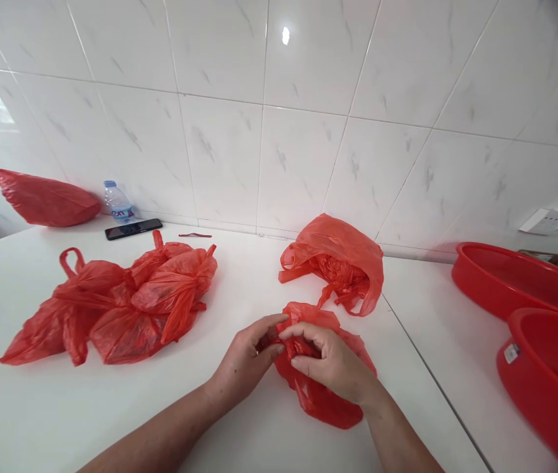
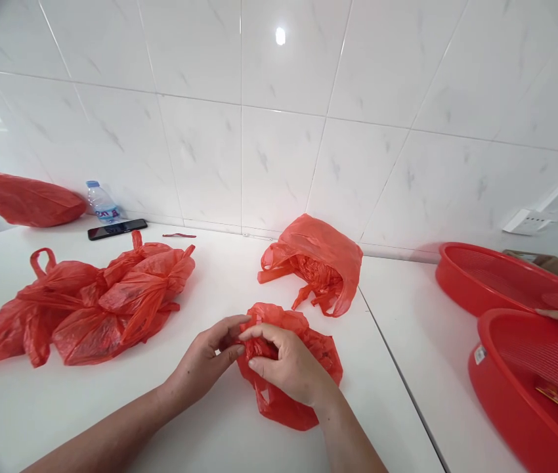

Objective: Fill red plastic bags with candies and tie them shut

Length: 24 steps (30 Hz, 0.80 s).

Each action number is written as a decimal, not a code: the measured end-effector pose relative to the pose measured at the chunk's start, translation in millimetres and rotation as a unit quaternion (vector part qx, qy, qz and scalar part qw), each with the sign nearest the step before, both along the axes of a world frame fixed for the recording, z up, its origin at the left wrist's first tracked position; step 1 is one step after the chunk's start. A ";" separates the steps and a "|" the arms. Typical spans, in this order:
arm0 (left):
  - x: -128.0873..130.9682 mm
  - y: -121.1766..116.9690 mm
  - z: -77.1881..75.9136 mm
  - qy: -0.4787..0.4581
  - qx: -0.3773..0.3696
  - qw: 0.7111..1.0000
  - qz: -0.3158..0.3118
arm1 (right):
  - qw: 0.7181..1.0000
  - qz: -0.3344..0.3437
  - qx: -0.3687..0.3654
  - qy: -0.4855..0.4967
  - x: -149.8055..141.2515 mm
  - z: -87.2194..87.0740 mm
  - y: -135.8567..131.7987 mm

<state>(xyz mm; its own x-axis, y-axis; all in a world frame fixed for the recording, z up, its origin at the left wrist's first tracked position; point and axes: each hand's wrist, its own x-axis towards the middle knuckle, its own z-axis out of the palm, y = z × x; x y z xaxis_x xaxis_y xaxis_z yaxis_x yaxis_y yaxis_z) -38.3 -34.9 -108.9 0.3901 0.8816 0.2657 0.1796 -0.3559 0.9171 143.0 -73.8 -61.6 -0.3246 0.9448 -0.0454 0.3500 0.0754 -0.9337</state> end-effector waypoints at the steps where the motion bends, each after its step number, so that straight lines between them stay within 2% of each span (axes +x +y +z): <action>1: 0.1 -0.1 0.1 0.021 0.009 1.000 -0.018 | 1.000 -0.016 0.012 -0.013 -1.1 -1.4 -0.2; 4: 0.9 -0.9 1.8 0.074 0.016 0.997 -0.034 | 0.988 -0.073 0.087 -0.103 -2.8 -6.0 1.2; 7: 2.1 -2.1 4.6 0.097 0.013 0.995 -0.021 | 0.948 -0.151 0.186 -0.209 -3.1 -12.3 5.9; 9: 2.4 -2.8 6.0 0.094 0.016 0.995 -0.012 | 0.927 -0.185 0.220 -0.242 -3.7 -16.1 8.6; 10: 2.4 -3.1 6.3 0.090 0.017 0.996 -0.007 | 0.925 -0.190 0.225 -0.241 -4.1 -17.3 9.2; 12: 2.1 -3.5 6.1 0.083 0.020 0.996 -0.003 | 0.941 -0.176 0.213 -0.197 -5.0 -17.2 8.7; 15: 1.5 -3.7 4.7 0.080 0.028 0.996 -0.004 | 0.977 -0.111 0.169 -0.073 -5.3 -12.3 5.5; 17: 1.2 -3.8 3.7 0.075 0.035 0.997 -0.001 | 0.988 -0.070 0.140 -0.003 -4.5 -8.7 3.9; 19: 1.1 -4.0 2.8 0.064 0.035 0.997 -0.001 | 0.990 -0.057 0.121 0.049 -3.5 -6.9 3.7; 22: 1.0 -5.2 2.3 0.044 0.015 0.999 -0.007 | 0.984 -0.106 0.107 0.097 -0.1 -7.2 5.5; 24: 0.7 -6.6 4.3 0.031 -0.010 0.999 -0.024 | 0.965 -0.190 0.142 0.108 6.8 -7.6 7.9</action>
<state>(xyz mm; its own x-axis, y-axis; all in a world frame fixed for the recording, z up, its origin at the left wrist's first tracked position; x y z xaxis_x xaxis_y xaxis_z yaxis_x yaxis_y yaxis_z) -37.6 -41.5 -104.6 0.4466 0.8667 0.2223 0.2199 -0.3472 0.9117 149.8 -65.8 -69.2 0.0755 0.9616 0.2639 0.2015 0.2445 -0.9485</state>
